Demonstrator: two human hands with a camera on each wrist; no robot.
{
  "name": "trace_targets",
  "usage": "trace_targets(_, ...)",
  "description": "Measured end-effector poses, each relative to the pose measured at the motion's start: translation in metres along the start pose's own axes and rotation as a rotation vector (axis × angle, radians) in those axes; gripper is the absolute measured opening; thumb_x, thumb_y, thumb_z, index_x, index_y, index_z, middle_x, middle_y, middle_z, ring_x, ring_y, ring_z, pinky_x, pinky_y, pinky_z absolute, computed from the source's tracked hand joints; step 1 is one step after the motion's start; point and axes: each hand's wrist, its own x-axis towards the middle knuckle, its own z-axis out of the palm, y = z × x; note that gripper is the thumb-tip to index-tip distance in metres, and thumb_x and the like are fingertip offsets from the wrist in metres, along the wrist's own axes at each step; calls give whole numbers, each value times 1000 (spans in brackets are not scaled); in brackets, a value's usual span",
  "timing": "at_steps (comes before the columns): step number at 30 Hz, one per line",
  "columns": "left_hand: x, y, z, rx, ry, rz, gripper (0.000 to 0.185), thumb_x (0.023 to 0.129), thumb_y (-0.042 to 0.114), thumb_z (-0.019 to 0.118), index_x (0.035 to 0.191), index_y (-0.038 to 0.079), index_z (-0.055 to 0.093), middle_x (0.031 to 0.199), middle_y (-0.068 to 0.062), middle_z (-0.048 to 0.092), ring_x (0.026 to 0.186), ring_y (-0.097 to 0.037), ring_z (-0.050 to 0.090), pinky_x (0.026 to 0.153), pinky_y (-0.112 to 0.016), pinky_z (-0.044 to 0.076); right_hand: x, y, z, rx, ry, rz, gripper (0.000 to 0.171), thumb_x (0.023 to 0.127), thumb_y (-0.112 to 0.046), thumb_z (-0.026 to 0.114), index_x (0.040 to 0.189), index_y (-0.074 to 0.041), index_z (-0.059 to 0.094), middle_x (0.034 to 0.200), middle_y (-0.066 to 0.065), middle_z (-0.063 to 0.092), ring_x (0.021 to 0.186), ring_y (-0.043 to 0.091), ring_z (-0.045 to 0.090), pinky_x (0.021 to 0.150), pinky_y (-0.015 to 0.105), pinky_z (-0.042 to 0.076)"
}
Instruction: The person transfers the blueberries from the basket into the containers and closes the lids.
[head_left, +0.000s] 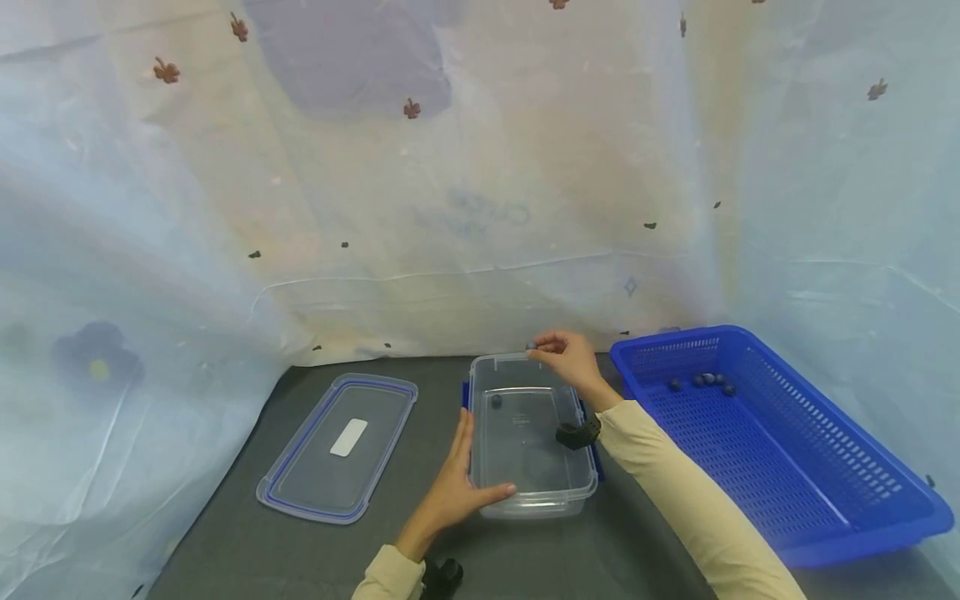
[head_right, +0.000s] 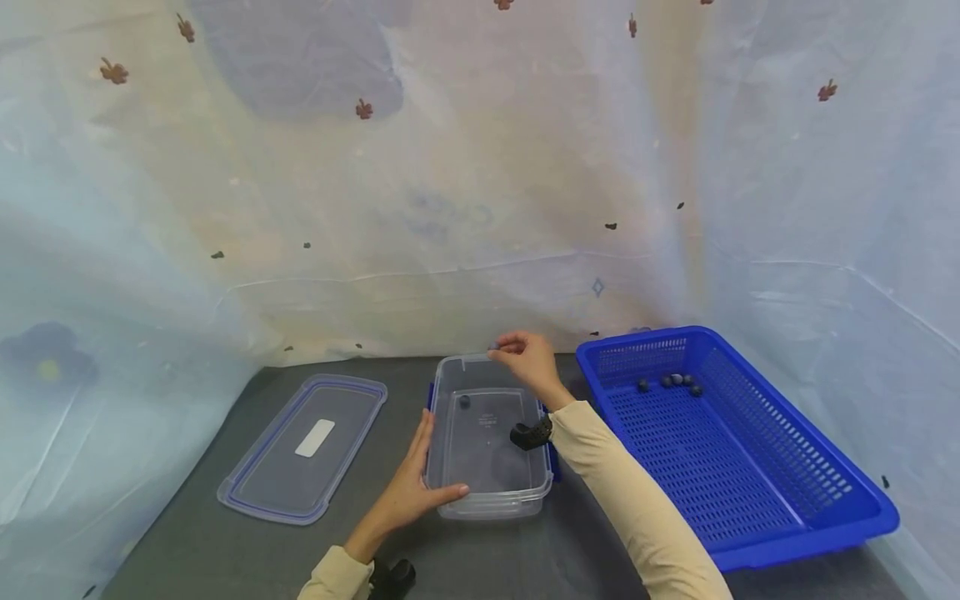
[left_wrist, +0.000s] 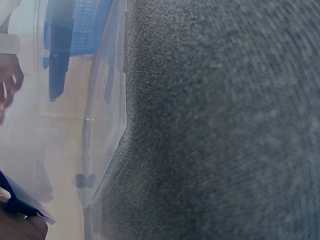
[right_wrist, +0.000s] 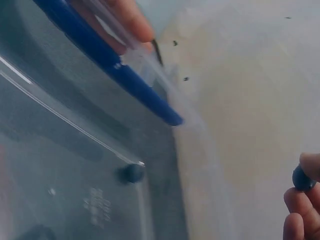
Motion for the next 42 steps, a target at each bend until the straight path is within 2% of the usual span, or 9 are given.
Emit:
trace_targets(12,-1,-1,0,-14,-4,3,121,76,42,81,156,12,-4,160,-11,-12,143,-39,0,106,-64,20,5,20,56,-27,32,96,26,81,-13,79,101,1,71,89,10,71,83,27,66,71,39,54)
trace_targets(15,-1,-2,0,-14,4,9,121,76,41,82,156,11,-4,160,-11,-12,143,-39,0,106,-63,20,6,29,66,-52,41,118,24,79,-9,80,98,2,71,88,12,72,82,28,68,75,42,54)
trace_targets(17,-1,-2,0,-10,9,13,121,75,41,82,156,10,-3,160,-11,-11,143,-38,0,107,-62,20,7,35,72,-92,49,123,22,78,-9,80,95,2,72,86,11,72,83,28,68,92,45,47)
trace_targets(19,-1,-2,0,-10,8,15,121,75,40,82,156,10,-2,161,-11,-11,143,-38,1,107,-62,20,7,40,76,-119,55,125,21,77,-8,80,93,3,72,83,11,73,83,28,69,107,48,32)
trace_targets(22,-1,-1,0,-11,7,15,121,75,40,82,156,9,-2,161,-11,-11,143,-37,0,107,-62,20,6,47,79,-135,58,123,19,76,-6,78,90,4,71,80,11,72,85,30,68,112,54,12)
trace_targets(24,0,-1,0,-11,6,14,121,75,40,82,156,9,-2,161,-11,-11,143,-37,0,107,-62,19,5,51,81,-136,57,143,18,75,-5,78,89,3,71,80,10,72,86,30,68,112,52,14)
trace_targets(26,0,0,0,-10,5,15,121,75,41,82,156,9,-2,161,-11,-11,143,-37,0,107,-63,19,3,54,82,-145,64,175,17,74,-5,78,88,2,71,79,9,72,84,29,67,108,48,27)
trace_targets(31,1,1,-1,-12,0,19,120,76,41,82,156,9,-2,161,-12,-11,143,-39,0,106,-64,20,1,59,86,-161,70,243,18,70,-5,82,86,-3,73,79,5,72,79,24,66,80,40,51)
trace_targets(42,0,-1,0,-5,10,15,120,76,41,82,156,11,-1,161,-12,-10,143,-39,2,106,-63,21,-1,64,87,-211,46,206,18,69,-6,85,82,-2,74,77,6,70,77,25,64,75,39,51)
